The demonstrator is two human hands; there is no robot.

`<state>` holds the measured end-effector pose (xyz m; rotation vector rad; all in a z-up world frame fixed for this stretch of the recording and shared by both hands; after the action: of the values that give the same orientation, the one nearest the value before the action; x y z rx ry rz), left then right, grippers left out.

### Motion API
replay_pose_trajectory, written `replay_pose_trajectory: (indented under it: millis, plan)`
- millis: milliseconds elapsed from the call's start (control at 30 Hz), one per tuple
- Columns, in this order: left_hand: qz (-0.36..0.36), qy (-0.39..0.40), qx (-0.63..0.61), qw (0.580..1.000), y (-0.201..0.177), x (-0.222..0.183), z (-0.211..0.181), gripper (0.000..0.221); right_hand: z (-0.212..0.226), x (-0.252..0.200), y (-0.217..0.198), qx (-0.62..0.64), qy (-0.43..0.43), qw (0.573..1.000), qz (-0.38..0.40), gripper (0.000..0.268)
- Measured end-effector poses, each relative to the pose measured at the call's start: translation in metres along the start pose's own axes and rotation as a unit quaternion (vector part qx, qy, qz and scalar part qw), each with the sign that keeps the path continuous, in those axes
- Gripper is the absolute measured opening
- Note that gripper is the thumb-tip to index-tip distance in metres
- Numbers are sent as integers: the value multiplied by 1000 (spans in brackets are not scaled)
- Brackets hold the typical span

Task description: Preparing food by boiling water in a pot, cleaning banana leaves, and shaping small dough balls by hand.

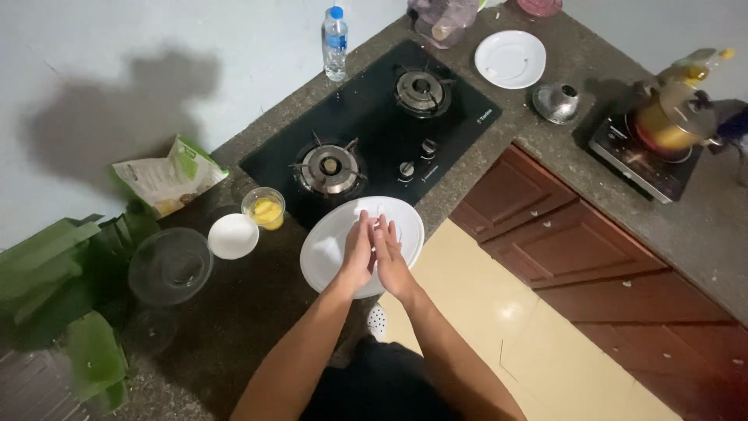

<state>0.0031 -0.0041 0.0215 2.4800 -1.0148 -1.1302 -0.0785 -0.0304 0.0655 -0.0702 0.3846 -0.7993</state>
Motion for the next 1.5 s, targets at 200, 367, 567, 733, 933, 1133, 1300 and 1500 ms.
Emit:
replay_pose_trajectory:
  millis: [200, 367, 567, 733, 933, 1133, 1300, 1500]
  plan:
    - [-60, 22, 101, 993, -18, 18, 21, 51, -7, -13, -9, -179, -32, 981, 71, 65]
    - [-66, 79, 217, 971, -19, 32, 27, 55, -19, 5, -27, -34, -58, 998, 13, 59]
    - [-108, 121, 319, 934, -14, 80, 52, 59, -80, 45, -36, 238, 35, 971, 7, 57]
    - [-103, 144, 335, 925, 16, 56, 39, 50, -68, 56, -46, 304, 199, 930, 54, 53]
    - [6, 214, 471, 856, 35, 21, 21, 58, -106, 96, -39, 454, 270, 847, 60, 57]
    - [94, 262, 580, 766, 14, 15, 29, 64, -65, 77, -36, 468, 258, 844, -46, 48]
    - [23, 246, 440, 863, -9, 16, 35, 59, -110, 91, -23, 441, 227, 855, -153, 41]
    - [-20, 2, 176, 984, -39, 55, 82, 66, -78, 77, -22, 173, 108, 961, -189, 69]
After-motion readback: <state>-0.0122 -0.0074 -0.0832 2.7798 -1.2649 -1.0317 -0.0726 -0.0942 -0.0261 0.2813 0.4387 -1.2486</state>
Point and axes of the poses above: each hand's wrist, its own x-axis towards the middle knuckle, its own y-axis out of the palm, z = x × y, the point moved 2 cm from there along x, towards the middle knuckle, and after that the axes turned 1 degree about -y, right-handed, at the moved point
